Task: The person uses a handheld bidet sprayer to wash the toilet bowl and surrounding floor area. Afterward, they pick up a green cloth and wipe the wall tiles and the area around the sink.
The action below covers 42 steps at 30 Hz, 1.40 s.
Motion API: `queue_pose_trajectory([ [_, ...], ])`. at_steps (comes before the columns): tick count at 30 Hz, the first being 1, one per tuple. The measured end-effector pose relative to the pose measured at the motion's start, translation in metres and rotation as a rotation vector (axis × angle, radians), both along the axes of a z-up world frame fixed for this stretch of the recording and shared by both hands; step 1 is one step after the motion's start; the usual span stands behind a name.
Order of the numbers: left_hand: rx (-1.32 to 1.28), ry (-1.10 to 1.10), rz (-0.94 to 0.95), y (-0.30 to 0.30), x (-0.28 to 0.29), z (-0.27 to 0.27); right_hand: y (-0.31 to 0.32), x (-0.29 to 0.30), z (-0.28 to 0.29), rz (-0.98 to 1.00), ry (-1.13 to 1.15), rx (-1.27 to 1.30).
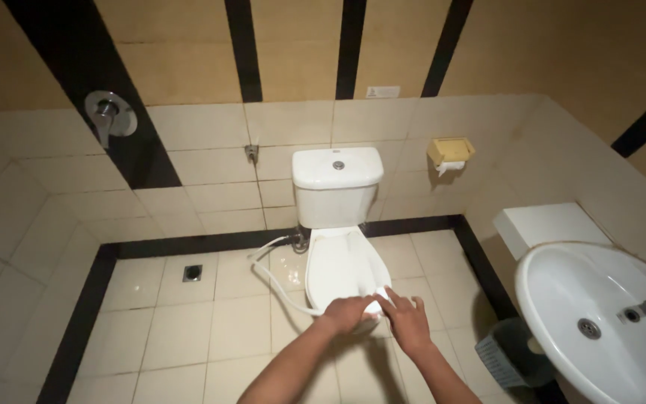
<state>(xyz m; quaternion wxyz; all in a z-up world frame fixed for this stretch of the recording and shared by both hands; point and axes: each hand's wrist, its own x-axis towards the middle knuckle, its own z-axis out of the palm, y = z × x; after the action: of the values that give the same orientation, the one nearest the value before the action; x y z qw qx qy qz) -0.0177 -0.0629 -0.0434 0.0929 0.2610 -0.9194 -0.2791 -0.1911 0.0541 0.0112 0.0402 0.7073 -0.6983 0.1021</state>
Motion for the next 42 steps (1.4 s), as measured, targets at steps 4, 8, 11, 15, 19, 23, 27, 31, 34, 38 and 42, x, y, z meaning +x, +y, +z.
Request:
queue_pose_trajectory([
  [4,0.048,-0.122,0.008,0.007,0.004,0.003,0.000,0.002,-0.010,-0.008,-0.016,0.050],
  [8,0.120,-0.109,0.039,0.002,0.015,0.017,-0.011,0.011,-0.007,0.014,-0.049,0.106],
  [11,0.097,-0.104,0.080,-0.012,0.026,0.012,-0.030,0.020,-0.005,0.044,-0.051,0.105],
  [15,0.107,-0.108,0.130,-0.038,0.038,0.024,-0.065,0.026,-0.007,0.107,-0.091,0.051],
  [19,0.100,-0.060,0.180,-0.067,0.051,0.032,-0.112,0.028,-0.016,0.162,-0.049,0.072],
  [23,0.212,-0.055,0.295,-0.094,0.082,0.063,-0.170,0.043,-0.034,0.308,-0.044,-0.096],
  [27,0.099,0.292,0.162,-0.145,0.111,0.047,-0.236,0.062,-0.043,0.466,-0.093,-0.179],
  [31,0.037,-0.020,0.360,-0.189,0.132,0.049,-0.298,0.088,-0.030,0.603,-0.145,-0.304],
  [34,0.052,-0.064,0.506,-0.211,0.144,0.093,-0.340,0.109,-0.013,0.663,-0.085,-0.422],
  [38,0.186,0.136,0.598,-0.240,0.145,0.136,-0.399,0.128,0.007,0.603,-0.158,-0.239],
  [42,0.181,0.257,0.740,-0.261,0.153,0.140,-0.425,0.151,0.048,0.763,-0.305,-0.383],
])
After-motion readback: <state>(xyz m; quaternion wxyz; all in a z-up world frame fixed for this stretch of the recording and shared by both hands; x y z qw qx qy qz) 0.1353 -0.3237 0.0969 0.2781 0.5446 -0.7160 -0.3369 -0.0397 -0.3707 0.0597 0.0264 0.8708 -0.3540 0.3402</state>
